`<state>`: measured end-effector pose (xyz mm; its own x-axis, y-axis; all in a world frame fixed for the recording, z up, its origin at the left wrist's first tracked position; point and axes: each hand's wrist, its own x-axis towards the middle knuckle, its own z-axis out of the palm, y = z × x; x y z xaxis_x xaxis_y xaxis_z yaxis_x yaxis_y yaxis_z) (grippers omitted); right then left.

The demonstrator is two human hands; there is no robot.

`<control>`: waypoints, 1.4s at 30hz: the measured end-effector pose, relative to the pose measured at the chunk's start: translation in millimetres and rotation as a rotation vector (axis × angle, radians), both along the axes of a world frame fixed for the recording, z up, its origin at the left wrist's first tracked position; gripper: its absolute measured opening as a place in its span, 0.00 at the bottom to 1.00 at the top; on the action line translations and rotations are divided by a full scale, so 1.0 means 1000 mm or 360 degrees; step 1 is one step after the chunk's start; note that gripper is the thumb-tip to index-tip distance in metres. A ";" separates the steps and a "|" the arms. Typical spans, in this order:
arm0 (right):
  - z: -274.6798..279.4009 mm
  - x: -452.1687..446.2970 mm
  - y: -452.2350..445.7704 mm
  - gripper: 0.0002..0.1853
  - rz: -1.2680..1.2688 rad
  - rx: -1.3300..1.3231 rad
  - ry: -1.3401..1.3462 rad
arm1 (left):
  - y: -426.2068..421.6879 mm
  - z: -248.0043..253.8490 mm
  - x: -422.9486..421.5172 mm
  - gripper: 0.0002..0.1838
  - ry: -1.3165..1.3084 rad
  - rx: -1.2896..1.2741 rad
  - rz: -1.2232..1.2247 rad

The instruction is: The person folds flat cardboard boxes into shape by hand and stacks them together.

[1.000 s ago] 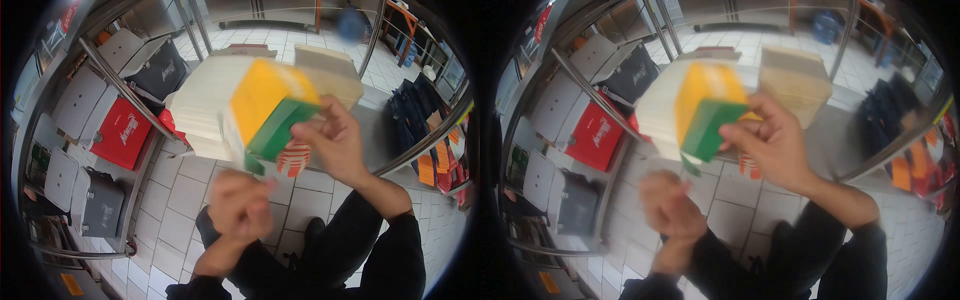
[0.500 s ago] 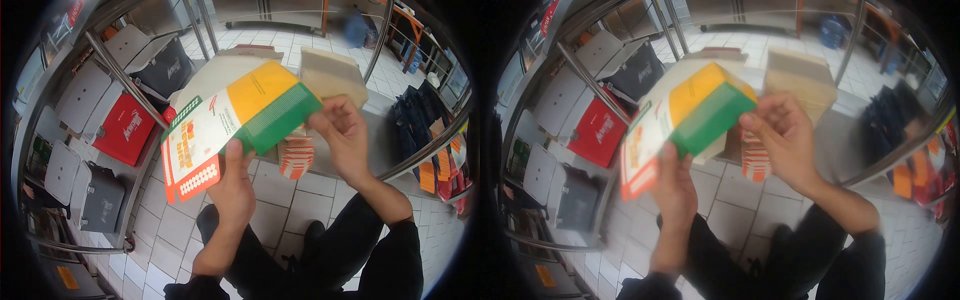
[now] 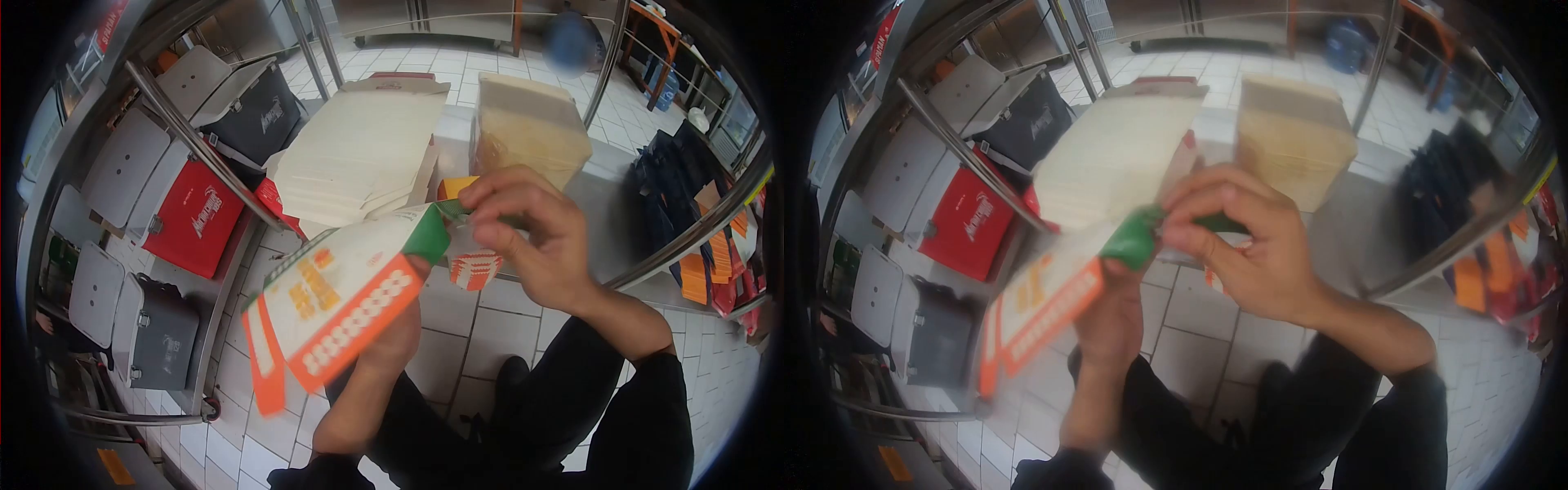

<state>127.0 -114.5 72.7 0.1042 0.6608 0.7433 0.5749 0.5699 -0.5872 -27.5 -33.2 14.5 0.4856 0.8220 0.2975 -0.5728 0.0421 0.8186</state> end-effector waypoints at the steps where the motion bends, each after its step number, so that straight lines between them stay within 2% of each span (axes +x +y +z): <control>1: -0.001 -0.004 0.000 0.05 0.0120 -0.0140 0.0417 | -0.001 -0.003 0.000 0.19 0.0065 0.0027 -0.0010; 2: -0.002 -0.007 -0.001 0.04 0.0240 -0.0278 0.0832 | -0.004 -0.003 0.003 0.18 0.0081 -0.0039 0.0043; 5: -0.008 -0.015 0.000 0.03 0.0321 -0.0236 0.0922 | 0.006 -0.016 -0.003 0.17 0.0073 0.0070 0.0088; 12: -0.016 -0.014 -0.001 0.02 0.0284 -0.0275 0.0704 | -0.001 -0.006 0.000 0.18 0.0143 0.0084 0.0199; 14: -0.013 -0.015 -0.001 0.04 0.0160 -0.0157 0.0170 | -0.002 -0.003 0.002 0.18 0.0171 0.0091 0.0283; 15: -0.013 -0.014 -0.001 0.04 0.0162 -0.0157 0.0171 | -0.004 -0.001 0.005 0.18 0.0173 0.0091 0.0322; 17: -0.013 -0.014 0.000 0.14 -0.0028 -0.0066 -0.0297 | -0.006 0.002 0.005 0.19 0.0229 0.0102 0.0406; 18: -0.013 -0.019 -0.001 0.14 -0.0025 -0.0060 -0.0289 | -0.006 0.003 0.007 0.19 0.0258 0.0120 0.0448; 19: -0.013 -0.028 -0.004 0.14 -0.0235 -0.0219 -0.0549 | -0.006 0.002 0.010 0.19 0.0277 0.0130 0.0479; 21: -0.013 -0.031 -0.004 0.15 -0.0451 -0.0377 -0.0799 | -0.004 0.002 0.014 0.19 0.0295 0.0156 0.0507; 23: -0.011 -0.020 -0.003 0.19 -0.0261 -0.0347 -0.0714 | -0.003 0.001 0.016 0.17 -0.0055 -0.0111 0.0461; 24: -0.010 -0.014 -0.003 0.20 -0.0196 -0.0339 -0.0689 | -0.003 0.007 0.012 0.17 0.0017 -0.0081 0.0434; 25: -0.007 -0.009 -0.002 0.21 -0.0188 -0.0288 -0.0372 | 0.000 0.008 0.015 0.16 -0.0152 -0.0075 0.0496; 26: -0.005 -0.005 -0.001 0.22 -0.0179 -0.0236 -0.0052 | 0.004 0.005 0.012 0.16 -0.0130 -0.0024 0.0434; 27: -0.003 -0.001 0.003 0.22 -0.0178 -0.0236 -0.0053 | 0.009 0.002 0.008 0.16 -0.0106 0.0025 0.0370; 29: 0.000 0.008 0.011 0.21 -0.0116 -0.0416 0.1039 | 0.008 -0.001 0.006 0.16 -0.0169 0.0016 0.0301; 30: 0.000 0.014 0.010 0.21 -0.0119 -0.0413 0.1034 | 0.009 0.001 0.006 0.17 -0.0203 0.0015 0.0266; 31: 0.000 0.022 0.007 0.22 0.0205 -0.0645 0.1295 | 0.009 0.003 0.006 0.17 -0.0237 0.0013 0.0231; 32: -0.001 0.026 0.005 0.23 0.0539 -0.0879 0.1546 | 0.009 0.009 0.005 0.17 -0.0018 0.0086 0.0283; 33: -0.002 0.026 0.004 0.23 0.0539 -0.0879 0.1545 | 0.010 0.014 0.004 0.18 0.0204 0.0155 0.0335; 35: -0.006 0.023 -0.001 0.20 0.0830 -0.0626 0.1499 | 0.011 0.022 0.007 0.17 0.0332 0.0218 0.0452; 37: 0.000 0.022 0.003 0.18 0.0775 -0.0529 0.1555 | 0.014 0.020 0.010 0.16 0.0451 0.0284 0.0567; 39: -0.001 0.020 0.006 0.16 0.0720 -0.0411 0.1622 | 0.021 0.009 0.014 0.17 0.0491 0.0765 0.1125; 41: -0.008 0.018 0.009 0.12 0.0647 -0.0402 0.1772 | 0.016 0.013 0.010 0.17 0.0360 0.0917 0.1208; 42: -0.007 0.020 0.009 0.12 0.0646 -0.0384 0.1777 | 0.010 0.022 0.001 0.19 0.0603 0.1383 0.1275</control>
